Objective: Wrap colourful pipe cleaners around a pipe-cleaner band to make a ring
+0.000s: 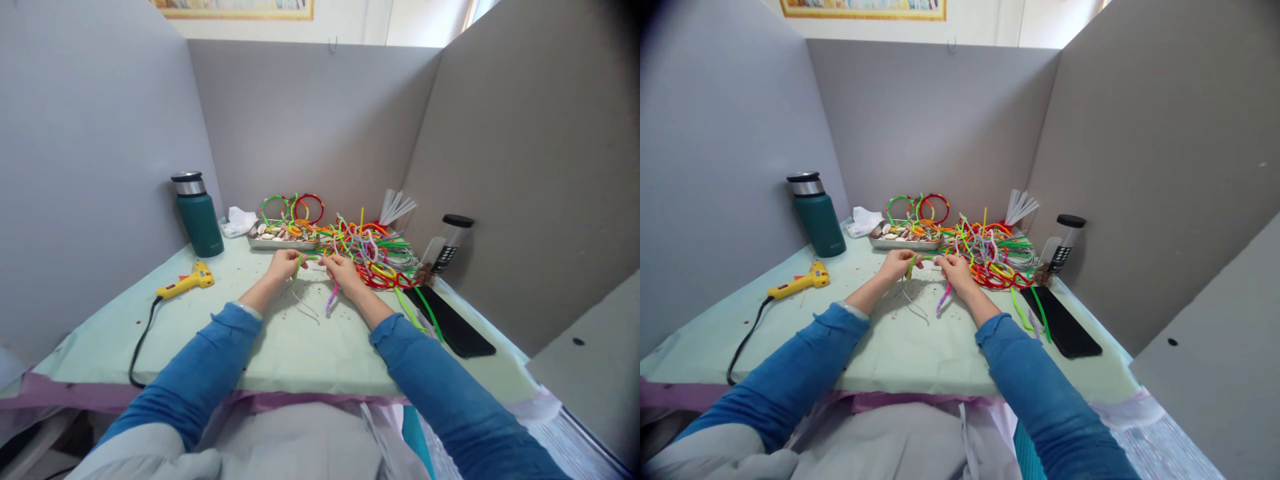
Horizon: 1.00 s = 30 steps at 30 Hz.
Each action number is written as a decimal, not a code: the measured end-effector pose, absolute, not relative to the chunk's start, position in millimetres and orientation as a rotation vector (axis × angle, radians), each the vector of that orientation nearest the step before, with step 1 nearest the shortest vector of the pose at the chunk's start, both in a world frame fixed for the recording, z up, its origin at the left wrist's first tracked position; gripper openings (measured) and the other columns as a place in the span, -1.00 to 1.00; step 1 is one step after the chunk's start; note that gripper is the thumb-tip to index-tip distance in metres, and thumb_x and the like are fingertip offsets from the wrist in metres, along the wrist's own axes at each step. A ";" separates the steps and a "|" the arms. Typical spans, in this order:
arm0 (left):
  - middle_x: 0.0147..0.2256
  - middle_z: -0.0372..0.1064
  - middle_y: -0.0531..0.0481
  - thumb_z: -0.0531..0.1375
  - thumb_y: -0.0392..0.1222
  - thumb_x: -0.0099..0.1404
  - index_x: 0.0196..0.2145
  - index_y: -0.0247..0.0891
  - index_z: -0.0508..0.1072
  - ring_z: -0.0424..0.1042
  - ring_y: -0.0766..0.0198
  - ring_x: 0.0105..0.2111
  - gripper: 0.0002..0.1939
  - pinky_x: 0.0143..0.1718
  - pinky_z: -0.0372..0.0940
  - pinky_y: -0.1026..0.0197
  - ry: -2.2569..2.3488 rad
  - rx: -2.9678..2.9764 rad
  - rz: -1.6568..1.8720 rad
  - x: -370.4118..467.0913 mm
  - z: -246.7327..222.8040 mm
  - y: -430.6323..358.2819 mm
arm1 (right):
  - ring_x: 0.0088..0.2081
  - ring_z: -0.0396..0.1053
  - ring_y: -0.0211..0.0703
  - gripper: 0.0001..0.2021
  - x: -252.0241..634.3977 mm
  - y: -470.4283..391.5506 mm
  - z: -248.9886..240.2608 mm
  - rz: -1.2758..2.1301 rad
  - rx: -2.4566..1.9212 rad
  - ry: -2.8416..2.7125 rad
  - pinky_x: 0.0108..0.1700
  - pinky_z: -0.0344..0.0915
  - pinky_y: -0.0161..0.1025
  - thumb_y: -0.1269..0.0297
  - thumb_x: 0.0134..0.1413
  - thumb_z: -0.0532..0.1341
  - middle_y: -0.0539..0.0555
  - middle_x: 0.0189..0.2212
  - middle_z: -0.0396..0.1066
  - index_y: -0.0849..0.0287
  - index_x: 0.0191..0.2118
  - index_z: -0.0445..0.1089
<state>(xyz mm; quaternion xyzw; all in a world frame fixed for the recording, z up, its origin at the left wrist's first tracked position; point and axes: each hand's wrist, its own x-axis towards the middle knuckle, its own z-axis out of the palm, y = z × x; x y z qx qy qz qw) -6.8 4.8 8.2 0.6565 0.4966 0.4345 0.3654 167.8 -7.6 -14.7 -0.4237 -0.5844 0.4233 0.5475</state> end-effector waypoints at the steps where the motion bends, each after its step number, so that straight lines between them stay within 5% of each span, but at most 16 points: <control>1: -0.52 0.43 -0.01 0.20 -0.14 0.08 -0.49 -0.35 0.45 0.13 0.46 -0.72 -0.81 -0.67 0.08 0.32 1.234 1.605 1.113 -7.4 9.0 4.4 | -0.70 -0.05 -0.38 -0.70 167.7 -8.2 -14.4 1.000 -1.008 -1.388 -0.62 -0.10 -0.33 0.03 -0.10 0.22 -0.13 -0.78 0.10 0.22 -0.49 0.36; 15: -0.65 0.25 0.07 0.14 -0.35 0.17 -0.52 -0.35 0.37 -0.08 0.56 -0.79 -0.88 -0.74 0.04 0.36 0.980 0.949 0.923 -10.0 18.7 0.2 | -0.69 -0.05 -0.38 -0.72 165.8 -10.8 -14.9 0.985 -0.973 -1.444 -0.61 -0.14 -0.33 0.05 -0.09 0.20 -0.13 -0.77 0.08 0.21 -0.46 0.38; 22: -0.49 0.42 -0.07 0.17 -0.14 0.22 -0.40 -0.38 0.39 0.32 0.42 -0.66 -0.79 -0.57 0.31 0.29 1.197 1.197 1.094 -3.7 10.5 2.3 | -0.70 -0.05 -0.38 -0.70 169.3 -4.5 -16.6 0.985 -1.043 -1.321 -0.62 -0.13 -0.33 0.04 -0.13 0.23 -0.13 -0.78 0.11 0.23 -0.49 0.37; 30: -0.31 0.48 -0.05 0.20 -0.32 0.10 -0.22 -0.26 0.51 0.44 0.31 -0.42 -0.76 -0.31 0.34 0.24 1.393 2.063 1.357 -4.5 -0.1 9.8 | -0.71 -0.07 -0.40 -0.70 169.4 -2.8 -15.7 1.051 -1.047 -1.210 -0.64 -0.16 -0.34 0.06 -0.18 0.26 -0.14 -0.78 0.10 0.24 -0.50 0.37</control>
